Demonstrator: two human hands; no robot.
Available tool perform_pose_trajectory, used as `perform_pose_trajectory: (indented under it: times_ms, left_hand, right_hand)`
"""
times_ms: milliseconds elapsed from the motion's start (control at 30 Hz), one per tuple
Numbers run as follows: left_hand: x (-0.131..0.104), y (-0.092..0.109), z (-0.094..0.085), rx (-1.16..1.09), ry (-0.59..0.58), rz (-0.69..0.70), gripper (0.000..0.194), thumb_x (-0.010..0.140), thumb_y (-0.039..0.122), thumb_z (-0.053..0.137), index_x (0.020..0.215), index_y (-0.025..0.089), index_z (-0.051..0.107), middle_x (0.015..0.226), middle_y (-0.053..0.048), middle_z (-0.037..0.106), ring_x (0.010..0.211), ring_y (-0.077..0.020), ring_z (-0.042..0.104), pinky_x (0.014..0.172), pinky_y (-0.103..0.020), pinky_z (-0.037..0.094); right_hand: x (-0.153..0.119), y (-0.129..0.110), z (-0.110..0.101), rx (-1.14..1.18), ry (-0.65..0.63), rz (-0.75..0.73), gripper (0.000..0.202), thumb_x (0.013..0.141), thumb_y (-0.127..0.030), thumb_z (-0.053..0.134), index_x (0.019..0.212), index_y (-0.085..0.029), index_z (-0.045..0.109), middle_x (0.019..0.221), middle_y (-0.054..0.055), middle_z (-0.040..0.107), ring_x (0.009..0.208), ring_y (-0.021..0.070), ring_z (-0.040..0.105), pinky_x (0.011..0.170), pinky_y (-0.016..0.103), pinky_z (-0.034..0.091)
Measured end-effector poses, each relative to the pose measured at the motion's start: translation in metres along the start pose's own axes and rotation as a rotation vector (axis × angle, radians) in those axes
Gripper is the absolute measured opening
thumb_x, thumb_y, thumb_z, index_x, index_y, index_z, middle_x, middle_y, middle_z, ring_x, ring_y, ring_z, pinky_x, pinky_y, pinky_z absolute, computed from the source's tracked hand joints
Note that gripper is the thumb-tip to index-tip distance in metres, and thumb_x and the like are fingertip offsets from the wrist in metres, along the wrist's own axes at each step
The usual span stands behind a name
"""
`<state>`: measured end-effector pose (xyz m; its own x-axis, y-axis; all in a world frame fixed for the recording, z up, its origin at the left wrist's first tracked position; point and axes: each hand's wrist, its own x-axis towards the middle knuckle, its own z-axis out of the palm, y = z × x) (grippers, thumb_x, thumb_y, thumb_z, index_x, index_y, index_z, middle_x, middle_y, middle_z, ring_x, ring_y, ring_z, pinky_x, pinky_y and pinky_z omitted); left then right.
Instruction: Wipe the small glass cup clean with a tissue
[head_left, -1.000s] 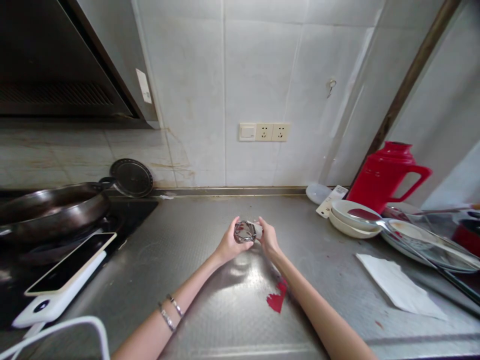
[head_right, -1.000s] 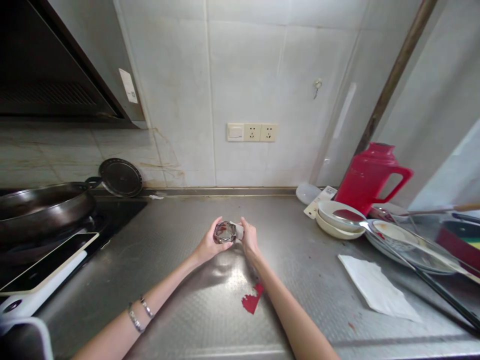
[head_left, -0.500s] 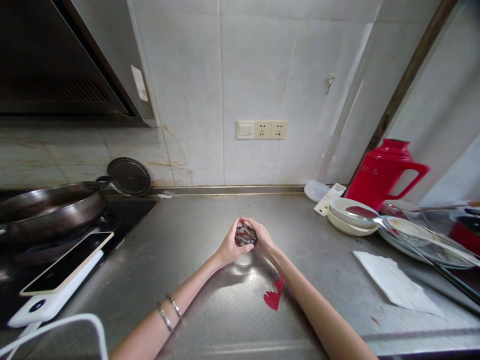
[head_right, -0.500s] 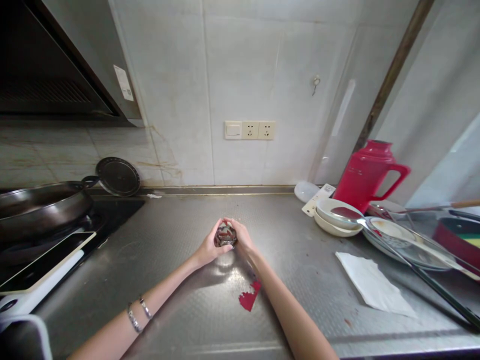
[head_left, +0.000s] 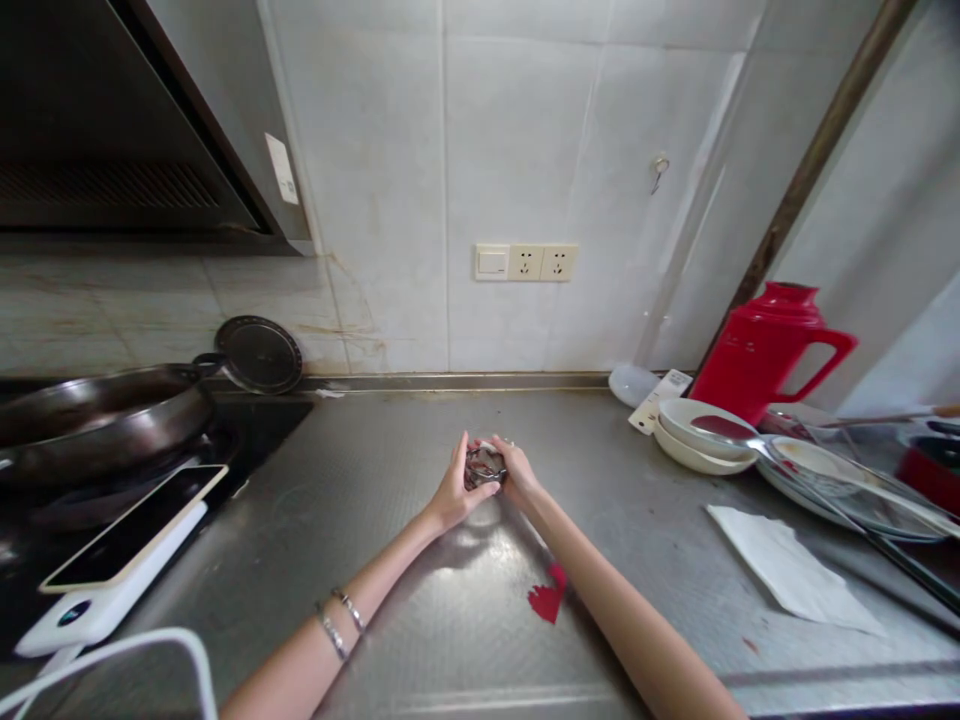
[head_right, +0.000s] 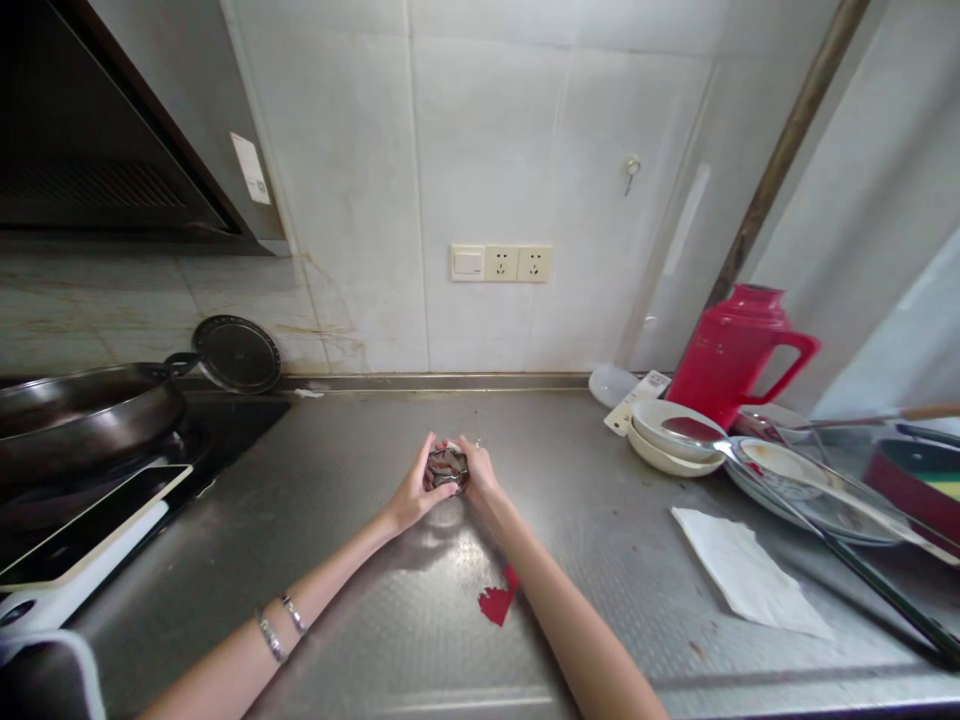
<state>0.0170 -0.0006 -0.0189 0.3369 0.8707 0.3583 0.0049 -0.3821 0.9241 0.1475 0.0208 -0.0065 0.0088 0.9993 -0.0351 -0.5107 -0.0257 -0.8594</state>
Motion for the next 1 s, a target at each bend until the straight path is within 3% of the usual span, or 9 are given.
perform_pose_trajectory:
  times_ms: [300, 533, 767, 900, 1000]
  left_hand:
    - [0.002, 0.003, -0.003, 0.107, 0.037, 0.010, 0.091, 0.073, 0.034, 0.069, 0.145, 0.020, 0.015, 0.145, -0.015, 0.031, 0.132, -0.0290, 0.034, 0.110, -0.047, 0.026]
    - [0.005, -0.005, -0.006, 0.273, 0.081, 0.127, 0.094, 0.074, 0.036, 0.068, 0.146, 0.022, 0.009, 0.135, -0.015, 0.038, 0.127, -0.0282, 0.040, 0.108, -0.048, 0.029]
    - [0.003, -0.011, -0.004, 0.423, 0.190, 0.172, 0.093, 0.079, 0.039, 0.063, 0.146, 0.025, 0.001, 0.131, -0.015, 0.035, 0.128, -0.0285, 0.038, 0.106, -0.047, 0.032]
    - [0.003, -0.011, 0.003, 0.379, 0.281, 0.111, 0.100, 0.073, 0.036, 0.069, 0.146, 0.022, 0.003, 0.142, -0.018, 0.025, 0.135, -0.0313, 0.027, 0.109, -0.049, 0.027]
    - [0.002, -0.012, 0.007, 0.233, 0.201, 0.036, 0.102, 0.071, 0.035, 0.071, 0.146, 0.018, 0.004, 0.145, -0.019, 0.029, 0.135, -0.0312, 0.029, 0.111, -0.050, 0.024]
  right_hand:
    - [-0.004, 0.002, 0.007, 0.042, -0.048, 0.007, 0.031, 0.073, -0.046, 0.061, 0.077, -0.017, 0.071, 0.079, 0.007, 0.074, 0.085, 0.0251, 0.068, 0.075, 0.034, 0.052]
    - [-0.006, 0.004, 0.012, -0.041, 0.012, -0.076, 0.042, 0.072, -0.057, 0.055, 0.078, -0.019, 0.071, 0.081, 0.006, 0.074, 0.085, 0.0245, 0.067, 0.081, 0.035, 0.049]
    - [-0.013, 0.013, 0.019, -0.039, 0.032, -0.144, 0.043, 0.073, -0.058, 0.052, 0.087, -0.021, 0.069, 0.092, 0.005, 0.073, 0.091, 0.0222, 0.065, 0.084, 0.032, 0.047]
    - [-0.011, 0.019, 0.017, -0.071, 0.033, -0.177, 0.045, 0.074, -0.059, 0.052, 0.087, -0.020, 0.069, 0.093, 0.005, 0.072, 0.091, 0.0210, 0.064, 0.085, 0.031, 0.046]
    - [-0.004, 0.017, 0.007, -0.077, 0.108, -0.168, 0.044, 0.072, -0.060, 0.054, 0.083, -0.020, 0.069, 0.088, 0.004, 0.072, 0.086, 0.0208, 0.065, 0.081, 0.031, 0.047]
